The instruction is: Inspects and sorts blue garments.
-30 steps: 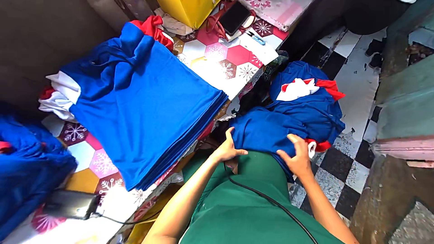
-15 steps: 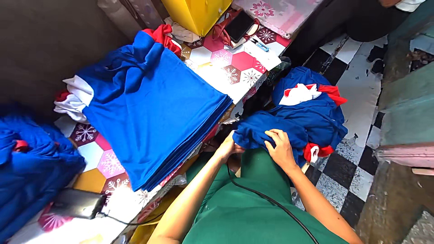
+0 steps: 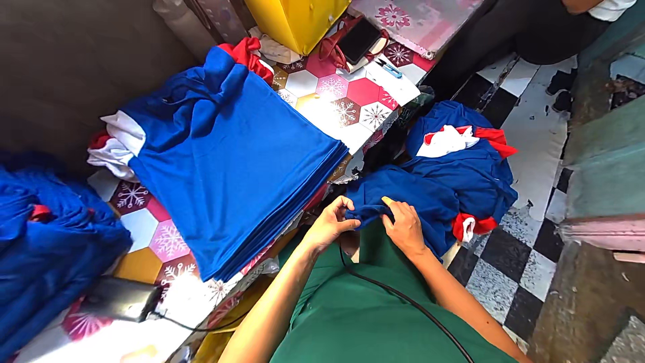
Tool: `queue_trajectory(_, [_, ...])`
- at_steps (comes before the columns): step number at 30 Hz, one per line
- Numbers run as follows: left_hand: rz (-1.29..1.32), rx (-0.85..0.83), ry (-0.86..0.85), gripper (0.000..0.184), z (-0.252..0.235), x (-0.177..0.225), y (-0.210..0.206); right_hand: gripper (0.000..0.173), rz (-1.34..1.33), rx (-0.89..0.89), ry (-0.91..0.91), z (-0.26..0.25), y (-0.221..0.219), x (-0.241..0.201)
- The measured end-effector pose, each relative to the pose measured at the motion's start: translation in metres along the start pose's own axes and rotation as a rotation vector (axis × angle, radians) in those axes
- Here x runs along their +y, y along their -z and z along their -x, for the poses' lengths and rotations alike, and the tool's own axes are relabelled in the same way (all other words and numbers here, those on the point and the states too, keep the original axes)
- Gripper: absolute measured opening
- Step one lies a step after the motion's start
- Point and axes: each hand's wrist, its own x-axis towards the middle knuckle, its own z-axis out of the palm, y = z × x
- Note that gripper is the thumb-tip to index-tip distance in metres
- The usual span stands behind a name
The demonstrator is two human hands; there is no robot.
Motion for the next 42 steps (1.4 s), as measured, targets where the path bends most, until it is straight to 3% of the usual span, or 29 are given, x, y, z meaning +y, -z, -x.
queue_trajectory(7, [0.094,-0.051,-0.073,0.035,0.009,0.017,-0.001,0.038,-0.070,0.109,-0.294,0.001,0.045,0.038])
queue_trajectory(13, [0.162,0.065,-0.113,0.027,0.017,0.026,-0.016,0.029,-0.606,0.223,-0.456,0.001,0.068,0.049])
queue_trajectory(20, [0.125,0.166,-0.185,0.027,0.017,0.027,-0.016,0.023,-0.728,0.365,-0.427,-0.013,0.093,0.050])
queue_trajectory(26, [-0.005,-0.019,0.003,0.025,0.014,0.029,-0.013,0.021,-0.686,0.444,-0.345,-0.044,0.105,0.048])
queue_trajectory(28, [-0.054,-0.099,0.079,0.022,0.013,0.029,-0.012,0.022,-0.561,0.337,-0.305,-0.058,0.107,0.046])
queue_trajectory(31, [-0.113,-0.229,0.177,0.011,0.011,0.021,-0.011,0.037,-0.337,-0.149,-0.348,-0.093,0.108,0.038])
queue_trajectory(33, [-0.122,-0.290,0.209,0.007,0.012,0.013,-0.011,0.041,-0.244,-0.298,-0.308,-0.123,0.093,0.022])
queue_trajectory(37, [0.087,-0.258,0.197,0.012,0.019,0.007,-0.013,0.032,-0.124,-0.211,0.024,-0.186,0.031,-0.012])
queue_trajectory(42, [0.265,-0.138,0.229,0.014,0.032,0.008,-0.007,0.027,-0.087,-0.224,0.227,-0.244,-0.031,-0.056])
